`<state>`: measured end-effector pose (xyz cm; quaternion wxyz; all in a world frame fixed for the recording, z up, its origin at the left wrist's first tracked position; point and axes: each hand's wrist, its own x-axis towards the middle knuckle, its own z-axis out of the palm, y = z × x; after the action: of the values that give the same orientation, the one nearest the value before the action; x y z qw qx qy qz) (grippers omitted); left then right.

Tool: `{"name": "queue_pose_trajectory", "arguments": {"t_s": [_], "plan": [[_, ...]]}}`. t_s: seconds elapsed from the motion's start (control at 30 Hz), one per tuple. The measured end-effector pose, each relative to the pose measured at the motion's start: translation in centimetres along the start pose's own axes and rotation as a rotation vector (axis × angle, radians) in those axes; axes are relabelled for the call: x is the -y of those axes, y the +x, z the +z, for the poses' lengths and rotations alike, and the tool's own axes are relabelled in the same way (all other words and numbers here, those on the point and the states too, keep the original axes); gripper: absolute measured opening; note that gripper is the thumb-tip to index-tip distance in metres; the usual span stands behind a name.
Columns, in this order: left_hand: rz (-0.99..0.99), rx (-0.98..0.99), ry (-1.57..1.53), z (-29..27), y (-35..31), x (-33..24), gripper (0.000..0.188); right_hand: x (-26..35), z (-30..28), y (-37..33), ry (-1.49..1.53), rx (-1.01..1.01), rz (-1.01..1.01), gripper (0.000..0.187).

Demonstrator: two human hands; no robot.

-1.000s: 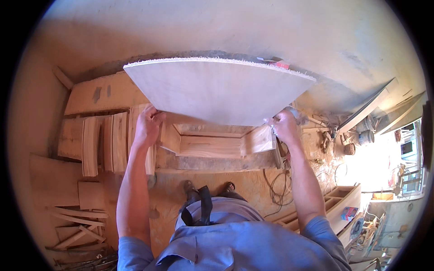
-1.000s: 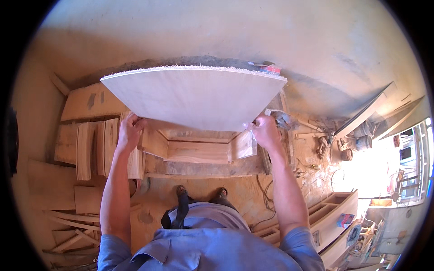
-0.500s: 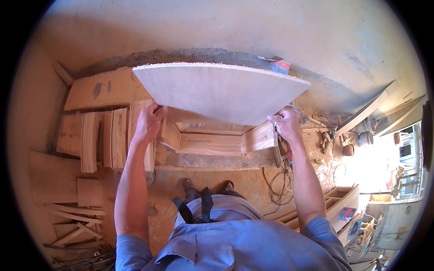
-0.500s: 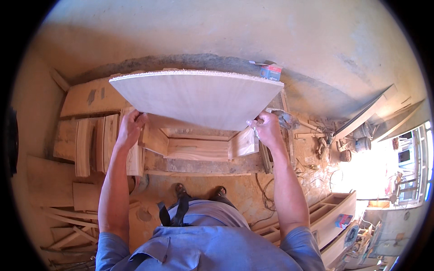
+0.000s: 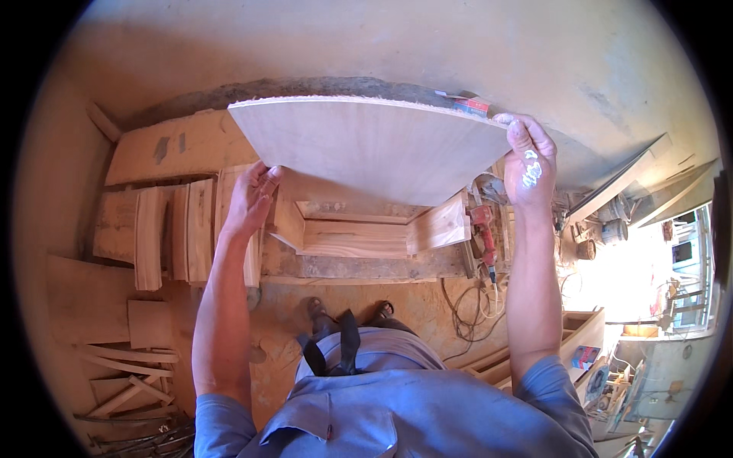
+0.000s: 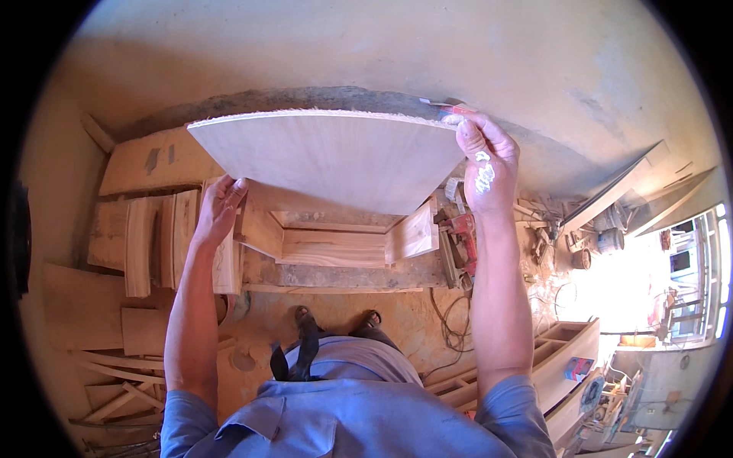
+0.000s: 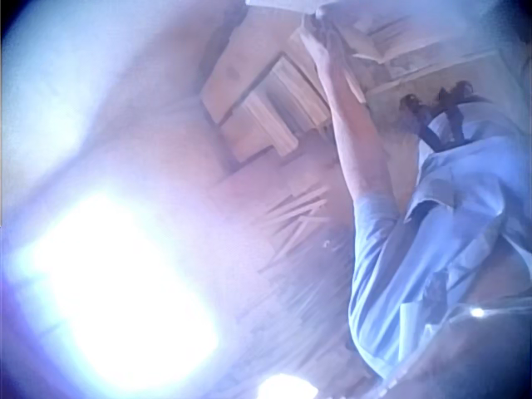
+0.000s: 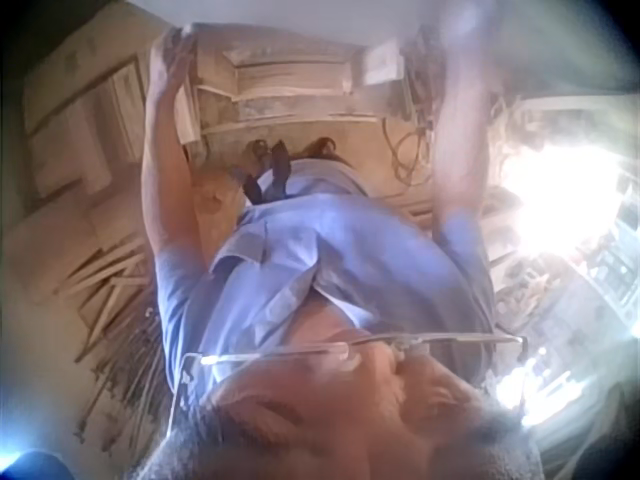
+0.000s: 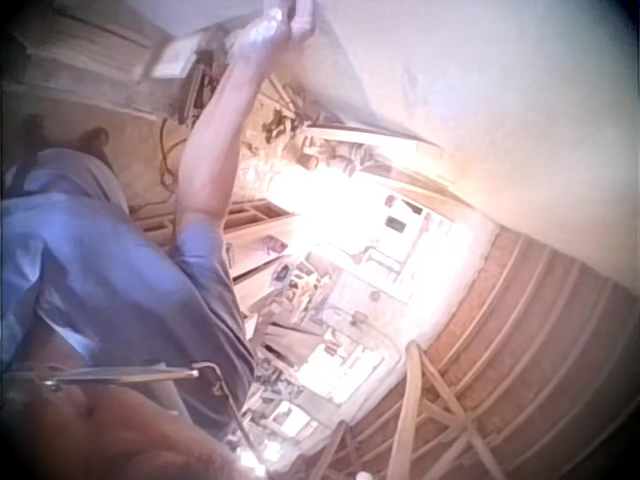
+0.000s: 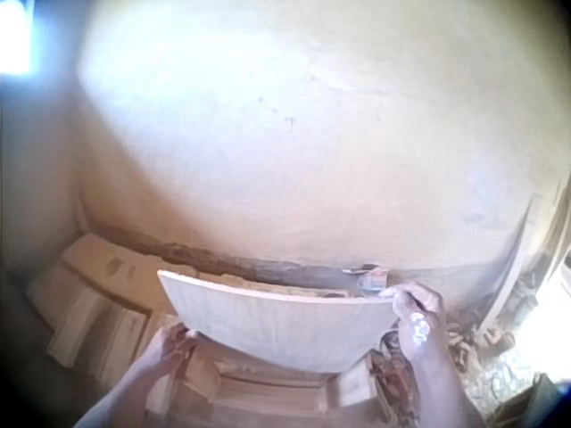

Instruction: The person joins wooden panels together using a nail gun and hammer to construct a small wooden box, then attaches a thin plywood backing to the structure.

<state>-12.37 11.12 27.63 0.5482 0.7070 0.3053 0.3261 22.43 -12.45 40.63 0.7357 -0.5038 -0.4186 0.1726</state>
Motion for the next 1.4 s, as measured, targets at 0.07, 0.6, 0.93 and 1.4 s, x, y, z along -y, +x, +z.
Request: {"name": "queue_pose_trajectory", "arguments": {"t_s": [0.07,0.6,0.93,1.4], "plan": [[-0.127,0.026,0.127,0.2,0.0,-1.1,0.031,-0.9,-1.9,-0.2,-0.18,-0.024,0.091,0.023],[-0.123,0.097,0.292,-0.4,1.3,-0.4,0.028,-2.3,-3.0,-1.1,-0.298,-0.092,0.099,0.018],[-0.253,0.103,0.359,-0.6,1.5,-1.9,0.026,-1.6,-1.7,-0.7,-0.38,-0.075,-0.006,0.021],[-0.098,0.175,0.462,-0.1,2.5,-1.6,0.024,-3.4,-4.5,-1.1,-0.469,-0.084,0.026,0.023]]}}
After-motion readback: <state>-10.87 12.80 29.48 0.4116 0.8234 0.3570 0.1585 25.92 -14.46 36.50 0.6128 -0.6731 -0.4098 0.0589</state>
